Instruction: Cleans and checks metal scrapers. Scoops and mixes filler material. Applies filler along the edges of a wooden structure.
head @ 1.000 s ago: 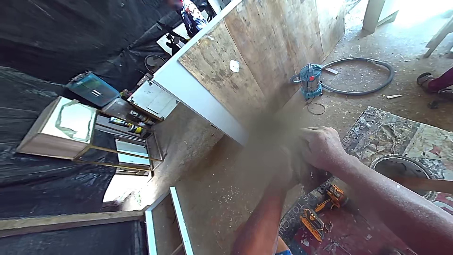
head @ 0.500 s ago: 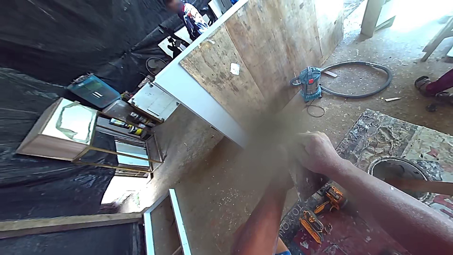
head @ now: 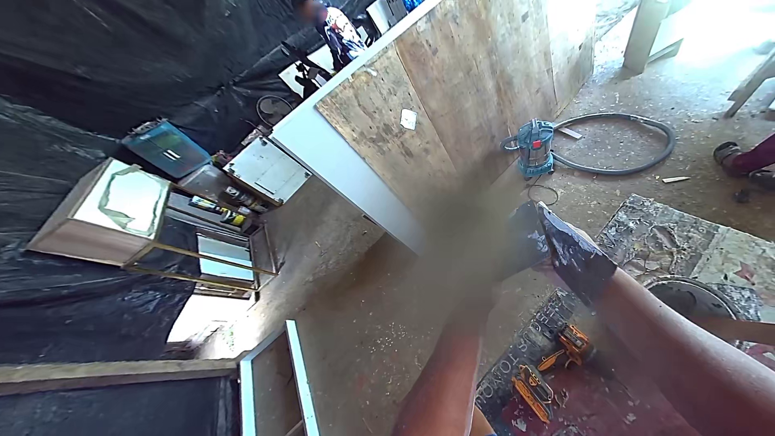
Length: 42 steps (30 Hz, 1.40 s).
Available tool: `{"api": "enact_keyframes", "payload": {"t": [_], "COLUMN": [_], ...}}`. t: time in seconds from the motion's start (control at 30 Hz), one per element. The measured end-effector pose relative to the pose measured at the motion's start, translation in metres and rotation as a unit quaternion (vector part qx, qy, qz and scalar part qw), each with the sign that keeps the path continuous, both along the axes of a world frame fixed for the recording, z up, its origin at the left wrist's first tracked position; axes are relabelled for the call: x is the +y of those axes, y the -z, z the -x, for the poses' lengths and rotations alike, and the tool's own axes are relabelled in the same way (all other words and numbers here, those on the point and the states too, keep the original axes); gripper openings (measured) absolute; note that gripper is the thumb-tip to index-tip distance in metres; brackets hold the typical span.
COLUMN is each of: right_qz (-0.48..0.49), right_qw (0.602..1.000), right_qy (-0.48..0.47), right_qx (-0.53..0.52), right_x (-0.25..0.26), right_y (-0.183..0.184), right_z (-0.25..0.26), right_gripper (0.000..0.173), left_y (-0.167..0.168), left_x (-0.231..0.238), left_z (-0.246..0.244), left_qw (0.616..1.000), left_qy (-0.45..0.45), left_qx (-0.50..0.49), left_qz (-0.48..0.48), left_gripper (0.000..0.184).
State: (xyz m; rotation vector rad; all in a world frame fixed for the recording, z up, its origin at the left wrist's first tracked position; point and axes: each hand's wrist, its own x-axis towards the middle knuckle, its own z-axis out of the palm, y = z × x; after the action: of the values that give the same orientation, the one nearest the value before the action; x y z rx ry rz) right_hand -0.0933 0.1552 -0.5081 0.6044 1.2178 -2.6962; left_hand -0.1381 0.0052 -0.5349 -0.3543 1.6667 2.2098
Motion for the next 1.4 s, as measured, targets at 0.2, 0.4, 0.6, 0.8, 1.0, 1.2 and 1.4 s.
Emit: {"api": "enact_keyframes", "payload": {"t": [0.2, 0.4, 0.6, 0.8, 1.0, 1.2, 1.4], "right_qz": [-0.376, -0.521, -0.324, -0.478, -0.627, -0.67, -0.671], "right_qw": [0.923, 0.85, 0.943, 0.874, 0.773, 0.74, 0.737], "right_qy": [0.007, 0.048, 0.056, -0.006, -0.032, -0.052, -0.081], "right_qx": [0.083, 0.056, 0.042, 0.087, 0.096, -0.01, -0.022], "right_x": [0.007, 0.01, 0.036, 0.005, -0.011, -0.012, -0.012], "right_y": [0.025, 0.048, 0.035, 0.028, 0.028, 0.021, 0.02], "right_z": [0.012, 0.018, 0.019, 0.017, 0.014, 0.014, 0.014], "right_gripper": [0.049, 0.032, 0.054, 0.048, 0.041, 0.049, 0.049], "left_y": [0.004, -0.012, -0.012, -0.012, -0.015, -0.009, -0.008], "left_x": [-0.019, -0.008, -0.026, -0.014, -0.014, -0.015, -0.008], "left_z": [-0.003, -0.011, 0.007, -0.012, -0.019, -0.015, -0.031], "left_qw": [0.95, 0.966, 0.965, 0.962, 0.949, 0.928, 0.942], "left_qy": [0.158, 0.047, -0.012, 0.062, 0.082, 0.081, 0.05], "left_qx": [0.024, 0.0, 0.084, 0.138, 0.172, 0.253, 0.26], "left_qz": [-0.267, -0.253, -0.247, -0.227, -0.251, -0.263, -0.205], "left_gripper": [0.032, 0.029, 0.04, 0.043, 0.093, 0.092, 0.087]}}
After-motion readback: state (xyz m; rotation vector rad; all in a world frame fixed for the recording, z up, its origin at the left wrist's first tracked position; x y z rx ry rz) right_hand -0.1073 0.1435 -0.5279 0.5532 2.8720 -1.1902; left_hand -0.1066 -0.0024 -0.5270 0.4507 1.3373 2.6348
